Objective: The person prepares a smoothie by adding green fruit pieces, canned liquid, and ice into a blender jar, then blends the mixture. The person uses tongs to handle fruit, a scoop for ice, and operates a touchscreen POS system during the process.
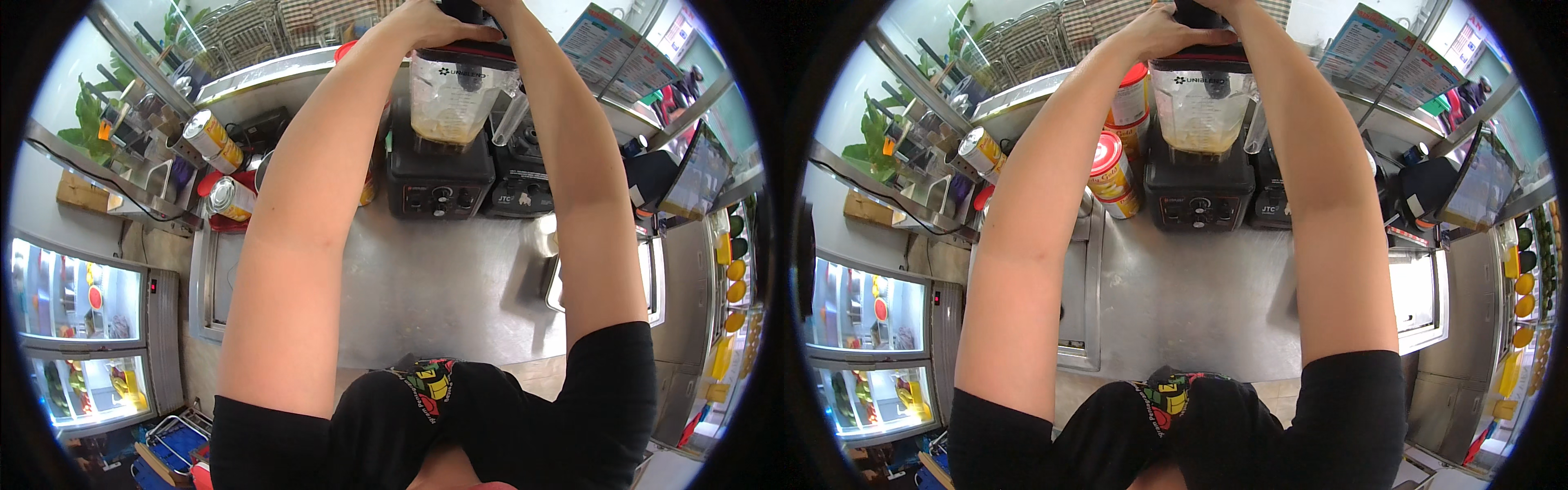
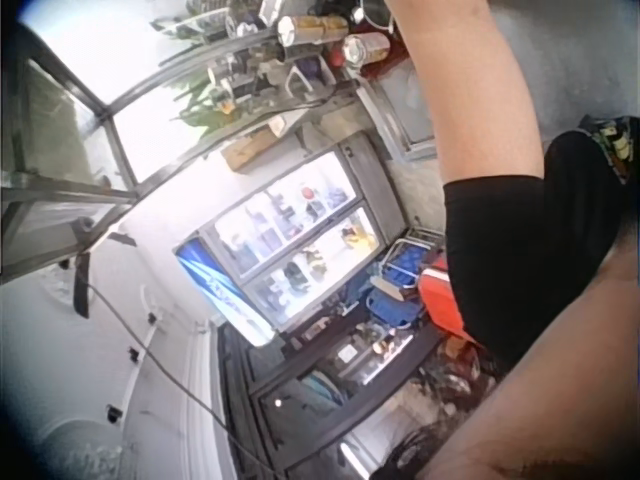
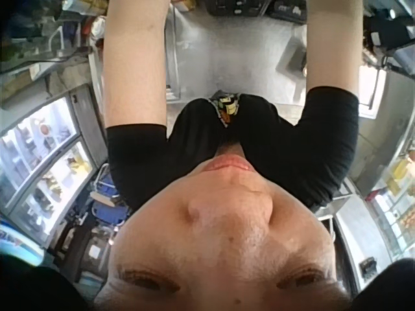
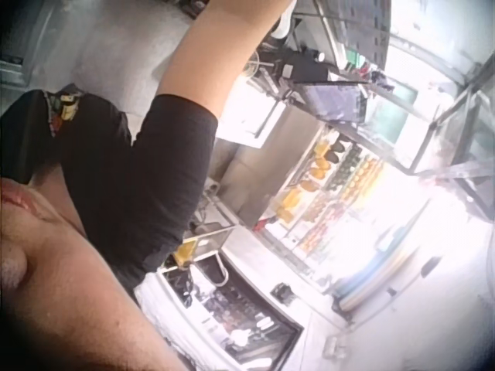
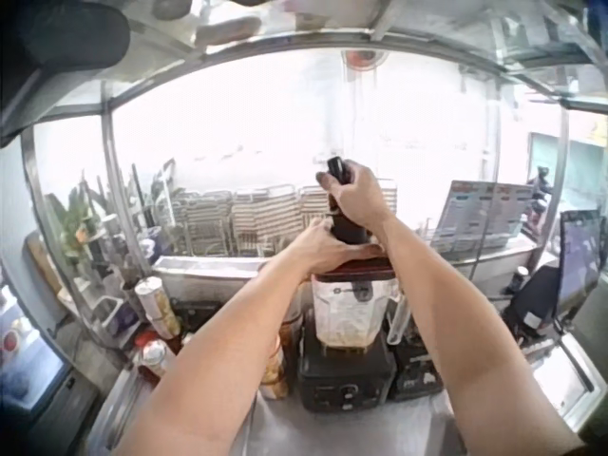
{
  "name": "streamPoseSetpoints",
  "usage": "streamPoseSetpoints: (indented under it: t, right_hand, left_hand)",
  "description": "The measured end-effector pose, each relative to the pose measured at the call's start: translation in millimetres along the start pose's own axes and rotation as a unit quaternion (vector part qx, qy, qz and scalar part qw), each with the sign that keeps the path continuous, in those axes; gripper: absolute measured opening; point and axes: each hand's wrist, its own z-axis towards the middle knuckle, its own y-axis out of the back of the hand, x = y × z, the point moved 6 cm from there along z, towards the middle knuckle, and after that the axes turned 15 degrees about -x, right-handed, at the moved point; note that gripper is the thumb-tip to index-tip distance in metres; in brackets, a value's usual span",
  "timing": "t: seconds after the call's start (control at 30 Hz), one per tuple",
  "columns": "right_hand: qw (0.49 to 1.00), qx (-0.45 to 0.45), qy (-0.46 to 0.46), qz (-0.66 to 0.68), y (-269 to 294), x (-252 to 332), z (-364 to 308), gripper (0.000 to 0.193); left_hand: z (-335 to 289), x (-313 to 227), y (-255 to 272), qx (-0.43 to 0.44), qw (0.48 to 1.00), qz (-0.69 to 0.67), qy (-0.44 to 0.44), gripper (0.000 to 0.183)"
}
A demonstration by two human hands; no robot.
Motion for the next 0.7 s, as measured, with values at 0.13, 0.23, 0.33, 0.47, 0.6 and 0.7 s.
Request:
streamPoseSetpoints:
  t: [0.13,0.23,0.33,0.47,0.6,0.7]
  right_hand:
    - [1.0,-0.012,-0.004,0.002,-3.0,-9.3,-1.4,0.023]
    - [0.998,-0.038,0.038,-0.016,1.3,6.0,3.1,0.022]
    - [0.992,-0.061,0.108,-0.011,12.8,42.8,14.0,0.022]
    - [0.991,0.129,0.042,0.011,-12.7,15.3,32.8,0.024]
    - [0.994,0.095,-0.047,0.002,-14.7,13.6,7.0,0.027]
    - [0.997,0.056,-0.048,0.027,-9.4,16.6,3.4,0.033]
  left_hand:
    - [3.3,2.9,-4.8,0.03,0.999,-0.017,0.015,0.061]
    - [-1.0,2.8,0.0,0.016,0.998,0.015,0.062,0.064]
    - [-2.8,3.1,4.5,0.005,0.995,0.026,0.096,0.068]
    - [1.5,3.0,-1.0,0.005,0.998,0.005,0.066,0.073]
    - [2.2,8.3,2.5,0.004,0.999,0.017,0.048,0.075]
    - [1.5,1.9,-0.2,-0.006,1.0,-0.01,0.02,0.073]
